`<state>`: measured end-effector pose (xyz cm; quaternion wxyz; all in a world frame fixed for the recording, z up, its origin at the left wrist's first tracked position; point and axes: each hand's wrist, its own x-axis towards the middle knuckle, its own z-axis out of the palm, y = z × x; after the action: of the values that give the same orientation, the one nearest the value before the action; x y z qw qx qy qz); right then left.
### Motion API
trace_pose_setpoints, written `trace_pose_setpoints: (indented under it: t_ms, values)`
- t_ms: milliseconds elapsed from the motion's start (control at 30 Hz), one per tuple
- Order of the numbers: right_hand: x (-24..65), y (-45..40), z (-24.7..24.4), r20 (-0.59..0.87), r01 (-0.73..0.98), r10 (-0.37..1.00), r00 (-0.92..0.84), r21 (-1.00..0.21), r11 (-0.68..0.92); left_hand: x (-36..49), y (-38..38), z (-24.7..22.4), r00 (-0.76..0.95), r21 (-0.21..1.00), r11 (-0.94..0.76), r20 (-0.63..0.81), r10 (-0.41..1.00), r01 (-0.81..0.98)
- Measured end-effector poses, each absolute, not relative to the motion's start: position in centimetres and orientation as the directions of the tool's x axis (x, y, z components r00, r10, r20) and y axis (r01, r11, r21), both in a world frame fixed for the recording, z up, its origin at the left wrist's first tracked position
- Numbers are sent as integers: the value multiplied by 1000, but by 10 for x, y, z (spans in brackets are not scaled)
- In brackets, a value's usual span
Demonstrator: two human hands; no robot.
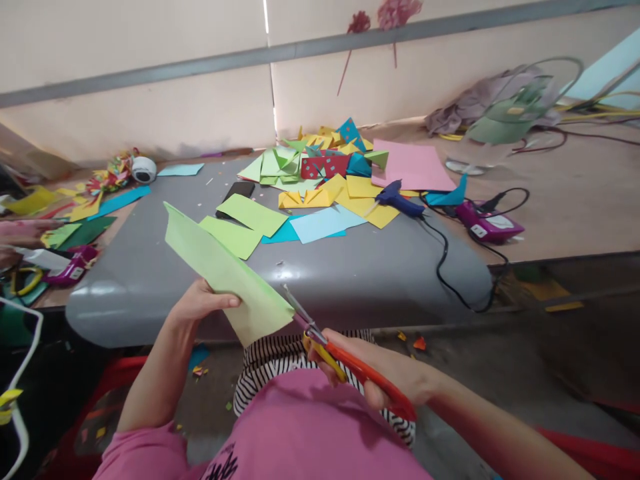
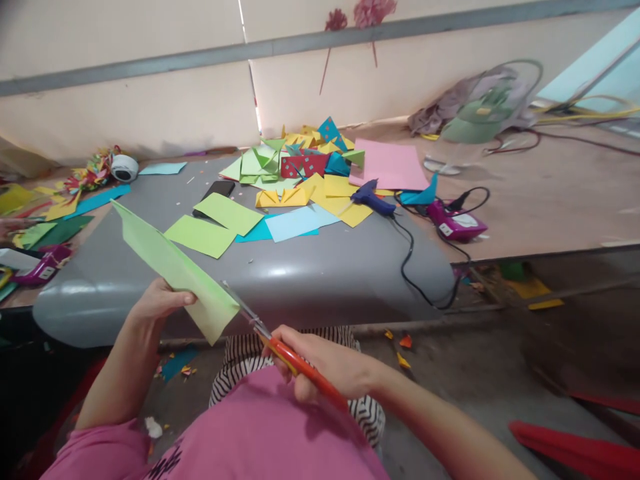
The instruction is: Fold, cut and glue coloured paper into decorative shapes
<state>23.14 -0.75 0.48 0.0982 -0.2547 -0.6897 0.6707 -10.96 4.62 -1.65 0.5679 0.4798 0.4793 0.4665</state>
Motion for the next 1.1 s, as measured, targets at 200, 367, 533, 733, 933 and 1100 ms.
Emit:
trace_pose_setpoints:
  t_ms: [200,367,533,733,933,1100]
  values:
    - [219,-9,-1,-266,230,453,-851,-964,-134,-111,37,-10,176,999,-5,-1,984,36]
    - [217,-12,-8,-320,289,463,-827,-947,-139,-115,31,-7,246,997,-43,27,969,60]
    - [221,-16,-5,-328,283,472,-818,-945,-167,-117,28,-4,299,994,-47,14,954,102]
    - [222,-17,-4,-321,293,487,-813,-947,-134,-113,25,-5,321,994,-36,0,947,105]
    - [224,-15,-14,-282,277,506,-815,-957,-86,-121,24,-11,293,998,23,-38,955,55]
    - [226,-13,-15,-299,289,458,-837,-953,-92,-128,23,-17,236,1000,27,-25,972,-6]
